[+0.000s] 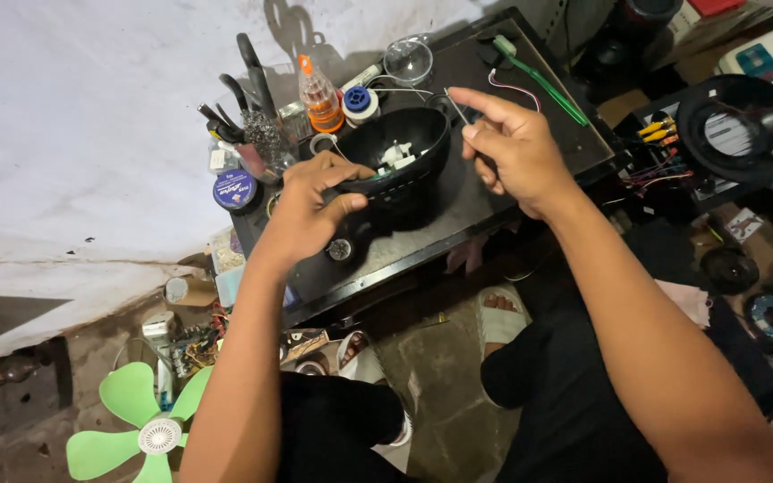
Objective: The person uses a screwdriver to manipulate components inside a black circular electronic device, likely a speaker. They adjust wires and a circuit board within the casing, then flip the device over to inspect the exterior.
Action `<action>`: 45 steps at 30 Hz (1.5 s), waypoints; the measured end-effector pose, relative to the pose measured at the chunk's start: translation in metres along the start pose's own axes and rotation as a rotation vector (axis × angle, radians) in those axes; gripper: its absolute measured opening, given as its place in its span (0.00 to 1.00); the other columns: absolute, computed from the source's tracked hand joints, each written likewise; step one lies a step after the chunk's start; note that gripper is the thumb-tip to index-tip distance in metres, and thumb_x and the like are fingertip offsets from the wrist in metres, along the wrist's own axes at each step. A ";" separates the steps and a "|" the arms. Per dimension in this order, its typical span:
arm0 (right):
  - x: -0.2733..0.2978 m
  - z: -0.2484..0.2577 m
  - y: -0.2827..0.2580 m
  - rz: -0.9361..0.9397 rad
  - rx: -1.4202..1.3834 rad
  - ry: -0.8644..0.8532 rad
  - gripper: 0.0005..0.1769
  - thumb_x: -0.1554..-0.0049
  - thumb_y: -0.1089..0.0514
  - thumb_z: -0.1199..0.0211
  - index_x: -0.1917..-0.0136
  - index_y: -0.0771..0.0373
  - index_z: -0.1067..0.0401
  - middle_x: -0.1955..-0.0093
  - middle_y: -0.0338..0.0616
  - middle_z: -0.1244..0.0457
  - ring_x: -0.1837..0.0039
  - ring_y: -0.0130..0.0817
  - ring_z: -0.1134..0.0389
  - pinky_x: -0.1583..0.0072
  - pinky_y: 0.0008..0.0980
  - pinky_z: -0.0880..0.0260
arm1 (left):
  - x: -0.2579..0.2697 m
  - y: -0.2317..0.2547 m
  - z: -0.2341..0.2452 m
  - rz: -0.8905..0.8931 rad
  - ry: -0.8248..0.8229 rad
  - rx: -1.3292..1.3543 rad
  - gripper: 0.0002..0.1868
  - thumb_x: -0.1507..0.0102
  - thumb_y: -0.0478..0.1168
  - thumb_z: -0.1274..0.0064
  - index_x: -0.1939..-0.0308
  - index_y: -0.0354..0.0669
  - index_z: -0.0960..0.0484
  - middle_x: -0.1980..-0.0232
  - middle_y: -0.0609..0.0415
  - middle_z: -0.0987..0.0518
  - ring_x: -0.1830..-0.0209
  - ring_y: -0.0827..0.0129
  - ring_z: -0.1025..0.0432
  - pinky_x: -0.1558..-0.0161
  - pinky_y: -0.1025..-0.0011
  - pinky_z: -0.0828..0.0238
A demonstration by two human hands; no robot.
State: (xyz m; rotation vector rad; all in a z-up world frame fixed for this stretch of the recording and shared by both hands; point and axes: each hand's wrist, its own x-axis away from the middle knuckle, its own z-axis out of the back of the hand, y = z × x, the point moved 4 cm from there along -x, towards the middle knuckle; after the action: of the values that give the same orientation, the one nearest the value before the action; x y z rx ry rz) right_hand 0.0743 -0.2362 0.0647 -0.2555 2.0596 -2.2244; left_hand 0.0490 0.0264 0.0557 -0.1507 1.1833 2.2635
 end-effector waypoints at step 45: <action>0.031 -0.006 0.031 0.209 0.517 0.019 0.26 0.38 0.63 0.46 0.29 0.47 0.25 0.64 0.47 0.31 0.58 0.42 0.30 0.52 0.42 0.29 | 0.027 0.016 -0.032 0.139 -0.213 -0.452 0.21 0.45 0.47 0.32 0.48 0.52 0.15 0.56 0.59 0.23 0.50 0.64 0.27 0.29 0.47 0.55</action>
State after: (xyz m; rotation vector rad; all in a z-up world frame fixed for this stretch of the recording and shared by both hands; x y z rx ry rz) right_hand 0.0413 -0.2382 0.0353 0.0257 1.3670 -2.5170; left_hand 0.0129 0.0061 0.0378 0.0027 0.5765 2.5644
